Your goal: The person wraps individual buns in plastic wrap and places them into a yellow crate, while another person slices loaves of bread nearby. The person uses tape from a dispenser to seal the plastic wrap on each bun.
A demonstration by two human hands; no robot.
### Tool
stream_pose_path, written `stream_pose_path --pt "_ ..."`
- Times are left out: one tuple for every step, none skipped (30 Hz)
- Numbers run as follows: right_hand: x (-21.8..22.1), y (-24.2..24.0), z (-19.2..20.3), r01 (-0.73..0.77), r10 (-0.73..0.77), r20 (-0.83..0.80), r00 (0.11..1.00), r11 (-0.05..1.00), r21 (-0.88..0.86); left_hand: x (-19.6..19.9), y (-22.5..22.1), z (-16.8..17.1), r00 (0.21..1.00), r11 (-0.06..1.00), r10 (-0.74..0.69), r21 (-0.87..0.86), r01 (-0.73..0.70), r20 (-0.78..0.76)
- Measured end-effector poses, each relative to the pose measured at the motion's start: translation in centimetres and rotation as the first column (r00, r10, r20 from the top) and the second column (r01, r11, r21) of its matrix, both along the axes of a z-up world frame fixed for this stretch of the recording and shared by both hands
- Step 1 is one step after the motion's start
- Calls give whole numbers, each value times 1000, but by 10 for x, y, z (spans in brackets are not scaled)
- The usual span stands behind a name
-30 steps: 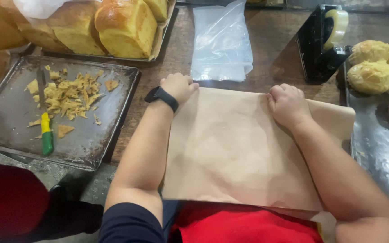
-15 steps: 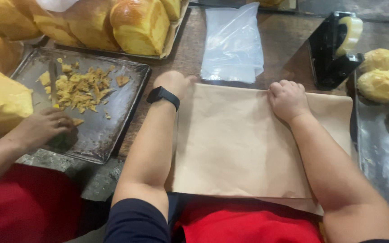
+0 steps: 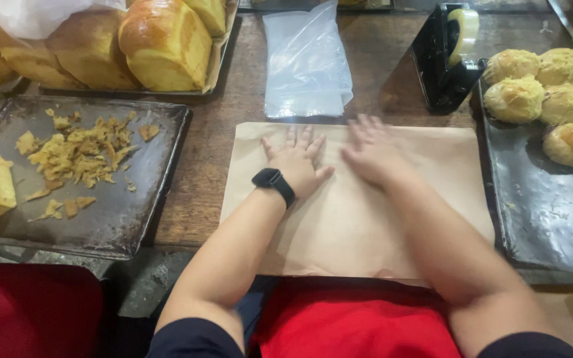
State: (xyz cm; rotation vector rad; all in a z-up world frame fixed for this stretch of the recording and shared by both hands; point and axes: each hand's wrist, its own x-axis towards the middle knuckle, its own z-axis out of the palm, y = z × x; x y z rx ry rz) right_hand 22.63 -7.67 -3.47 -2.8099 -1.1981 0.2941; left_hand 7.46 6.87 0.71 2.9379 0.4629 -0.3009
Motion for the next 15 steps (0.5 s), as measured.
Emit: stream_pose_path --pt "14 -11 4 35 -35 14 999 999 -29 -1 0 1 1000 1000 1 7 -1 11" --pt "29 -29 4 71 -70 25 997 995 -66 -3 -1 -1 1000 1000 1 7 -1 16" --pt "38 -55 -1 139 -138 47 989 990 -38 -5 -2 -3 1000 1000 -3 2 3 13" --pt "52 -83 -1 204 -203 82 976 979 -5 -4 -1 -2 1000 1000 -1 3 1 4" --pt "66 -105 -4 205 -203 93 975 979 -6 -2 0 0 1000 1000 0 5 0 -5" --pt "77 -119 -13 239 -247 109 963 968 78 0 1 0 1000 1000 1 4 -1 2" --pt "88 -124 -26 270 -291 120 949 949 163 2 3 -1 1000 1000 17 9 -17 0" --pt "95 -129 -39 280 -301 124 945 947 159 7 2 -4 1000 1000 22 10 -22 -6" --pt "101 -133 -51 254 -352 196 915 881 400 13 2 -8 1000 1000 11 5 -11 -3" --pt "109 -131 -57 178 -408 253 877 767 617 19 6 -12 999 1000 23 -4 -23 40" --pt "120 -128 -59 173 -406 260 876 768 617 26 10 -18 996 999 35 -13 -34 82" --pt "132 -120 -59 153 -462 193 866 611 776 32 17 -26 996 999 44 -13 -43 83" --pt "143 -112 -59 126 -500 116 858 424 897 39 23 -34 967 998 27 54 -42 251" --pt "154 -106 -57 120 -491 115 864 422 898 45 31 -41 911 991 1 125 -57 412" --pt "167 -103 -55 234 -503 -24 864 358 904 49 39 -48 911 989 9 128 -68 413"
